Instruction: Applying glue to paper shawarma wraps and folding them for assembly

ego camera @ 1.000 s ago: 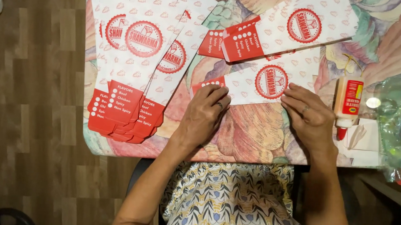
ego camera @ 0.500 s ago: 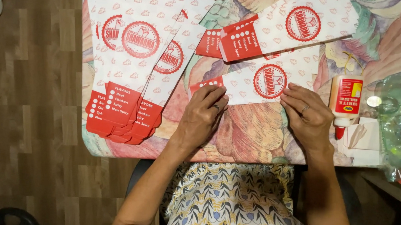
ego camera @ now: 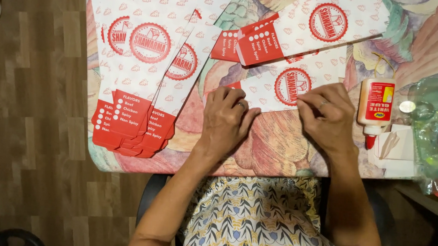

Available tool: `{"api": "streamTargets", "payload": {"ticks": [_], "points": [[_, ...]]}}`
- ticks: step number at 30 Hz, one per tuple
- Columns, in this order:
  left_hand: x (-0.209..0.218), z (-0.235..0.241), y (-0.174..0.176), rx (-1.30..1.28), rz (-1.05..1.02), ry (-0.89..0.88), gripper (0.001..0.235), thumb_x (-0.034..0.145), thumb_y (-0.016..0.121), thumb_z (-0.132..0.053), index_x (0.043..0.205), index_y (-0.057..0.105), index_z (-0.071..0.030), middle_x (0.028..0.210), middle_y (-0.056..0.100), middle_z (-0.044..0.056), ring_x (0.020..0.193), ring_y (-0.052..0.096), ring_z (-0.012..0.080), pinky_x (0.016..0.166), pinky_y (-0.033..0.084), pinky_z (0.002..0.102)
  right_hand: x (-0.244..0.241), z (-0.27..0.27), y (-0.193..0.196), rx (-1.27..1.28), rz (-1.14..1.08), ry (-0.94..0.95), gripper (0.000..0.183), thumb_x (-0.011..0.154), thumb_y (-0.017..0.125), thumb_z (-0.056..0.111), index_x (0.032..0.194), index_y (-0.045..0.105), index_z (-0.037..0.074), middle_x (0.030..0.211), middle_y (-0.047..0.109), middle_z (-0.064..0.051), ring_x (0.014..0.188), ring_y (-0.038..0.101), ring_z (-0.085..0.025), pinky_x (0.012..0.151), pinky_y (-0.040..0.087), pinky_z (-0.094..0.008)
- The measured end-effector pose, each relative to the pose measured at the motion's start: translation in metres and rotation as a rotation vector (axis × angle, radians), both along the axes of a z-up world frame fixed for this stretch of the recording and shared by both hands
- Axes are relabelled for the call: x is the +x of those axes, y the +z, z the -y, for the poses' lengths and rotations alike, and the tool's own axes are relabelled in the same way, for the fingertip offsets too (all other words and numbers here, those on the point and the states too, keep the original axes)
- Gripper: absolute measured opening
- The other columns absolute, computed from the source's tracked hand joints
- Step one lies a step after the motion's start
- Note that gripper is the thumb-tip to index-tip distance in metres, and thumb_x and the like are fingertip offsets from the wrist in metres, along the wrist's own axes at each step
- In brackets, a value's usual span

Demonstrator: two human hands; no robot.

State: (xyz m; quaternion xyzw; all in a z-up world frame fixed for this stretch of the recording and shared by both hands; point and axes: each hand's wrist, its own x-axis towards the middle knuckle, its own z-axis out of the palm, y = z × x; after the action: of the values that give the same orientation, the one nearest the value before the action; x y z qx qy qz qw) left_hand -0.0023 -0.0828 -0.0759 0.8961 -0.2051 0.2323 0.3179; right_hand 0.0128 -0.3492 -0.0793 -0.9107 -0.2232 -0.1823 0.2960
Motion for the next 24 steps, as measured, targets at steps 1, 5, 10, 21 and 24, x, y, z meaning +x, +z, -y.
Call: {"api": "streamTargets", "payload": {"ticks": [1, 5, 10, 21, 24], "points": [[0.003, 0.002, 0.000, 0.035, -0.011, 0.000, 0.031, 0.095, 0.072, -0.033, 0.080, 0.071, -0.005, 0.094, 0.065, 0.009, 0.094, 0.060, 0.0294, 0.081, 0.048, 0.042, 0.003, -0.008, 0.003, 0.032, -0.009, 0.034, 0.013, 0.091, 0.087, 0.007, 0.101, 0.081, 0.003, 0.097, 0.073, -0.015, 0.096, 0.068, -0.034, 0.089, 0.058, -0.045], [0.005, 0.002, 0.007, 0.075, -0.176, -0.036, 0.026, 0.100, 0.064, -0.028, 0.098, 0.066, -0.002, 0.100, 0.055, 0.011, 0.094, 0.054, 0.0333, 0.074, 0.043, 0.042, 0.011, -0.031, 0.024, 0.108, -0.147, 0.143, 0.019, 0.092, 0.081, 0.012, 0.110, 0.080, 0.006, 0.110, 0.071, -0.013, 0.100, 0.063, -0.034, 0.089, 0.054, -0.045], [0.011, 0.001, 0.018, 0.139, -0.249, -0.114, 0.042, 0.107, 0.046, -0.030, 0.143, 0.053, -0.009, 0.108, 0.050, 0.011, 0.093, 0.048, 0.0323, 0.078, 0.042, 0.043, 0.019, -0.011, 0.026, 0.014, -0.342, 0.125, 0.056, 0.088, 0.082, 0.021, 0.141, 0.067, 0.010, 0.099, 0.056, -0.015, 0.084, 0.058, -0.034, 0.075, 0.052, -0.047], [0.004, 0.025, -0.003, 0.286, -0.115, 0.103, 0.047, 0.102, 0.046, -0.013, 0.146, 0.052, 0.001, 0.110, 0.051, 0.013, 0.083, 0.046, 0.0314, 0.068, 0.033, 0.043, 0.036, -0.040, 0.067, -0.252, -0.440, 0.132, 0.073, 0.084, 0.081, 0.038, 0.147, 0.061, 0.006, 0.080, 0.057, -0.011, 0.065, 0.058, -0.028, 0.063, 0.049, -0.042], [-0.006, 0.008, -0.003, 0.298, -0.201, 0.121, 0.048, 0.100, 0.052, -0.013, 0.144, 0.053, 0.006, 0.118, 0.055, 0.018, 0.086, 0.049, 0.0343, 0.071, 0.038, 0.045, 0.033, -0.040, 0.055, -0.309, -0.301, 0.044, 0.055, 0.101, 0.061, 0.051, 0.139, 0.069, 0.013, 0.079, 0.061, -0.006, 0.057, 0.059, -0.022, 0.053, 0.048, -0.036]]}}
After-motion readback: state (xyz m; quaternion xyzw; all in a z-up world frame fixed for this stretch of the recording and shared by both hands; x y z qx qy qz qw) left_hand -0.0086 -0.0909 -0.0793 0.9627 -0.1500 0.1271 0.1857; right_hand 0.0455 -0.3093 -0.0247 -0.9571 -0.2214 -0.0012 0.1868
